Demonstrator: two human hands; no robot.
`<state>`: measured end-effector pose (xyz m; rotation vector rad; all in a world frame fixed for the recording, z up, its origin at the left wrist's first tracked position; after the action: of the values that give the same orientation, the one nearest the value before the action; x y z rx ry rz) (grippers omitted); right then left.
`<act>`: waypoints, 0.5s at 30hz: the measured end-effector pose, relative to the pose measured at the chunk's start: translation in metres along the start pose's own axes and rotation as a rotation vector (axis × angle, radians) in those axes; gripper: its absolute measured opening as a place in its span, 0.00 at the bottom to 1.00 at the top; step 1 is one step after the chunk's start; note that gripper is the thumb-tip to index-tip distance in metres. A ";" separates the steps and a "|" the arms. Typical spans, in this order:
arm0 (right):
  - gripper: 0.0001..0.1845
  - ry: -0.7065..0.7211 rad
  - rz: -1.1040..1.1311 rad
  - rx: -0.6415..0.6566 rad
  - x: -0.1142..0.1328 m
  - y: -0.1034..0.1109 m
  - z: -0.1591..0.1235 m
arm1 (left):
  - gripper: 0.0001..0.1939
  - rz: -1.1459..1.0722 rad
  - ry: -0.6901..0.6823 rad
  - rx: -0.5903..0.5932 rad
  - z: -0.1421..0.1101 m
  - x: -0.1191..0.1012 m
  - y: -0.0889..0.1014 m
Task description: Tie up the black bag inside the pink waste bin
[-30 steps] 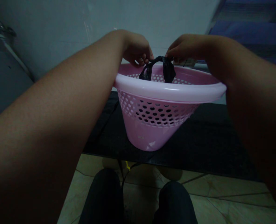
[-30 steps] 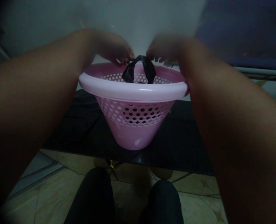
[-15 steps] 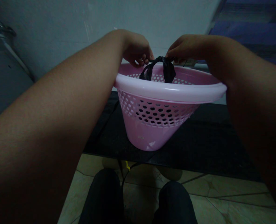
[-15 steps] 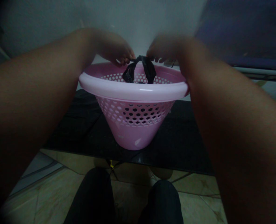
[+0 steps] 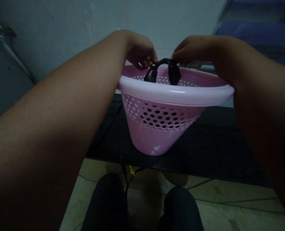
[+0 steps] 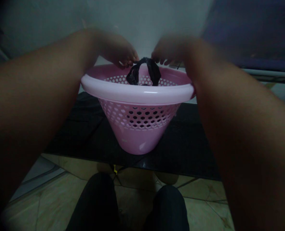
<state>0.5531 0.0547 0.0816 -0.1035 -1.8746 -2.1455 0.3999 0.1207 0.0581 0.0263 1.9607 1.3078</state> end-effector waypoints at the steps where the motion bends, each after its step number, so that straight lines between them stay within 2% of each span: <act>1: 0.16 -0.010 -0.007 -0.016 0.000 0.001 0.000 | 0.08 0.000 -0.006 0.011 0.001 0.001 0.000; 5: 0.14 -0.008 -0.026 -0.020 0.002 0.000 -0.002 | 0.08 -0.006 0.000 -0.026 0.004 0.002 0.003; 9: 0.14 -0.009 -0.033 -0.026 0.004 -0.001 -0.004 | 0.15 -0.042 0.050 -0.112 0.000 0.001 0.002; 13: 0.13 -0.029 -0.002 -0.019 0.005 -0.002 -0.006 | 0.12 -0.002 0.040 -0.076 0.000 0.002 0.001; 15: 0.12 -0.025 -0.017 -0.012 0.005 -0.002 -0.007 | 0.14 -0.009 0.029 -0.043 0.002 0.004 0.002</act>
<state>0.5486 0.0476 0.0798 -0.1179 -1.8826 -2.1772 0.3980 0.1249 0.0570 -0.0222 1.9538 1.3512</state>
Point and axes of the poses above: each hand's wrist, its own z-axis towards the middle knuckle, its own y-axis out of the back of the hand, x = y × z, the point moved 4 cm from there along z, towards the middle knuckle, and after that the axes turned 6 degrees about z, right-handed, at the moved point
